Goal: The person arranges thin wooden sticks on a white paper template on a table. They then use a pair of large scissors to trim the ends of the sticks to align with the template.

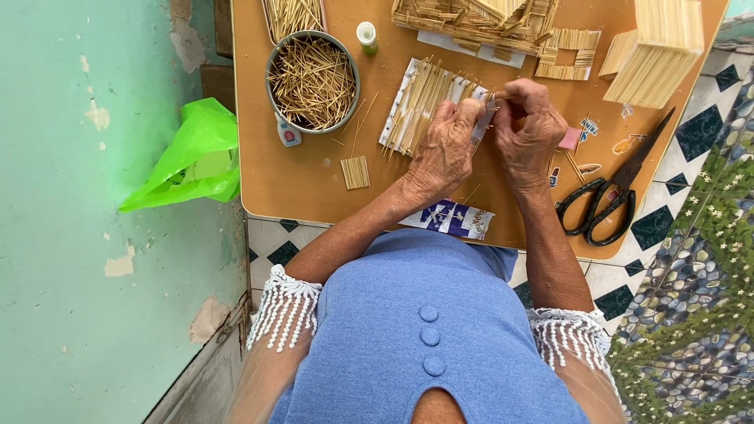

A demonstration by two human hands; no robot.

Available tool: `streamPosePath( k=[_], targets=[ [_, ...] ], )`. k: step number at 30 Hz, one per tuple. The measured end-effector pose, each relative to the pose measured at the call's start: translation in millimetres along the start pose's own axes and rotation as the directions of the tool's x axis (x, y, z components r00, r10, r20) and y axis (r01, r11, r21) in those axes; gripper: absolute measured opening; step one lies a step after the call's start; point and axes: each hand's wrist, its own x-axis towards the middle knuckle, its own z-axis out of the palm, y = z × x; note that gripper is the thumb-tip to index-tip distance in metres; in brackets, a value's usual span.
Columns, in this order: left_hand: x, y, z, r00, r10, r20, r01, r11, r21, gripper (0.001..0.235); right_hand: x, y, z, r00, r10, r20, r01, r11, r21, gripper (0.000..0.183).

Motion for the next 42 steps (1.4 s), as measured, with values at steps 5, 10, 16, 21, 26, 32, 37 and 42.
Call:
streamPosePath(
  k=[5, 10, 16, 21, 26, 32, 37, 42],
  targets=[
    [2, 16, -9, 0.998, -0.065, -0.016, 0.063, 0.989, -0.136, 0.038, 3, -3, 0, 0.999, -0.036, -0.014, 0.035, 0.998, -0.061, 0.016],
    [1, -4, 3, 0.997, -0.074, 0.011, 0.074, 0.996, -0.043, 0.05, 0, 11, 0, 0.977, -0.214, 0.001, 0.208, 0.95, -0.234, 0.019],
    [1, -8, 5, 0.991, 0.13, -0.042, -0.12, 0.975, 0.189, 0.062, 1, 12, -3, 0.96, -0.278, 0.023, 0.272, 0.917, -0.29, 0.023],
    [4, -9, 4, 0.98, 0.192, -0.054, -0.174, 0.954, 0.244, 0.061, 1, 10, -5, 0.975, -0.222, 0.012, 0.22, 0.952, -0.215, 0.016],
    [4, -15, 8, 0.977, 0.209, -0.044, -0.191, 0.948, 0.256, 0.06, -4, 12, -4, 0.982, -0.191, 0.002, 0.189, 0.97, -0.156, 0.01],
    [8, -10, 8, 0.977, 0.208, -0.056, -0.186, 0.945, 0.27, 0.06, -7, 14, -4, 0.984, -0.175, 0.015, 0.176, 0.976, -0.131, 0.007],
    [11, -17, 12, 0.971, 0.228, -0.074, -0.197, 0.935, 0.294, 0.056, 0, 7, -4, 0.984, -0.18, 0.008, 0.179, 0.978, -0.106, 0.01],
    [14, -17, 13, 0.968, 0.24, -0.076, -0.206, 0.928, 0.311, 0.053, 4, 2, -5, 0.98, -0.2, 0.0, 0.199, 0.975, -0.098, 0.012]
  ],
)
